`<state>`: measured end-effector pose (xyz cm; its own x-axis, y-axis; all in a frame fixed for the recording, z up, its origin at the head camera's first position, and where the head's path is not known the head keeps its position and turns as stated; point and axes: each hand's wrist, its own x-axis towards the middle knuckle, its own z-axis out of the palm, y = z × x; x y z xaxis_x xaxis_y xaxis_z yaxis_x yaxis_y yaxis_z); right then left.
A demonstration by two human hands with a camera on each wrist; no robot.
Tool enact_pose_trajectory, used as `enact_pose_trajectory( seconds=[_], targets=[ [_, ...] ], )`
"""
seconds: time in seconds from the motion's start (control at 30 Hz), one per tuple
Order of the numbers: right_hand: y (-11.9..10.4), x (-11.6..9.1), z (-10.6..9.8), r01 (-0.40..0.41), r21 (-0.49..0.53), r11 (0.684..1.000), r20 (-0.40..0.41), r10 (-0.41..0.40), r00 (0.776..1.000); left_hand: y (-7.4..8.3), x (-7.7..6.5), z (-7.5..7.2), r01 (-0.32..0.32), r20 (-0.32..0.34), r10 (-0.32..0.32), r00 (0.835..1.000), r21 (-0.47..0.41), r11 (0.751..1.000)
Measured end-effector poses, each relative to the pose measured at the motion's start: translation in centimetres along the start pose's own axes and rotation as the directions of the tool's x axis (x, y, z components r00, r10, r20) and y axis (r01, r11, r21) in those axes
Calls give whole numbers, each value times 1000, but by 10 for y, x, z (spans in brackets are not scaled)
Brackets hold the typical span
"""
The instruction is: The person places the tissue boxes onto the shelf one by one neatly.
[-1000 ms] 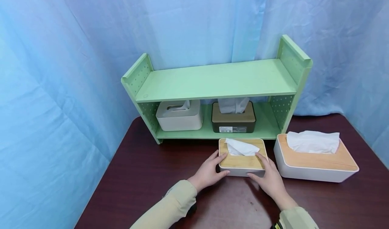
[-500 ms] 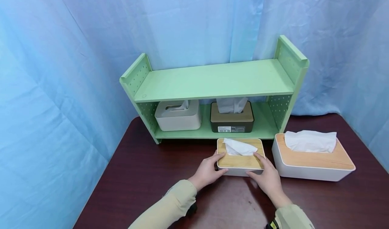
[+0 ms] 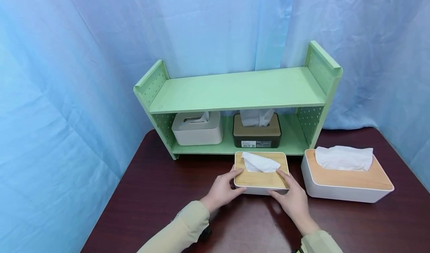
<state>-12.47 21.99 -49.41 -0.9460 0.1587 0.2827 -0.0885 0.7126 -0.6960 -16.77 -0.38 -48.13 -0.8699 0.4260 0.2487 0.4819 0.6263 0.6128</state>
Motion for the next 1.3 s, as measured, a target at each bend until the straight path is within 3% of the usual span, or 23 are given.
enact_pose_trajectory(
  seconds=[0.2,0.33,0.57,0.8,0.9,1.13,1.3],
  targets=[
    [-23,0,-5,44,21,999,-58,-42,997,7,-8,-25,-8,-53,7,999,-17,1000],
    [-40,-2,-9,93,54,994,-122,-86,989,11,-13,-43,-46,-113,44,993,-22,999],
    [-69,-1,-15,205,105,973,-232,-176,957,19,-23,-74,-133,-206,124,971,-34,991],
    [-92,1,-20,309,136,941,-292,-260,920,24,-34,-102,-192,-267,172,948,-52,980],
    [-103,2,-24,379,151,913,-314,-320,894,27,-39,-114,-236,-302,212,929,-45,971],
    [-134,11,-35,521,161,838,-352,-445,824,36,-46,-149,-326,-388,322,863,59,944],
    [-154,22,-37,563,178,807,-348,-483,803,39,-45,-172,-343,-426,358,831,114,932]
  ],
)
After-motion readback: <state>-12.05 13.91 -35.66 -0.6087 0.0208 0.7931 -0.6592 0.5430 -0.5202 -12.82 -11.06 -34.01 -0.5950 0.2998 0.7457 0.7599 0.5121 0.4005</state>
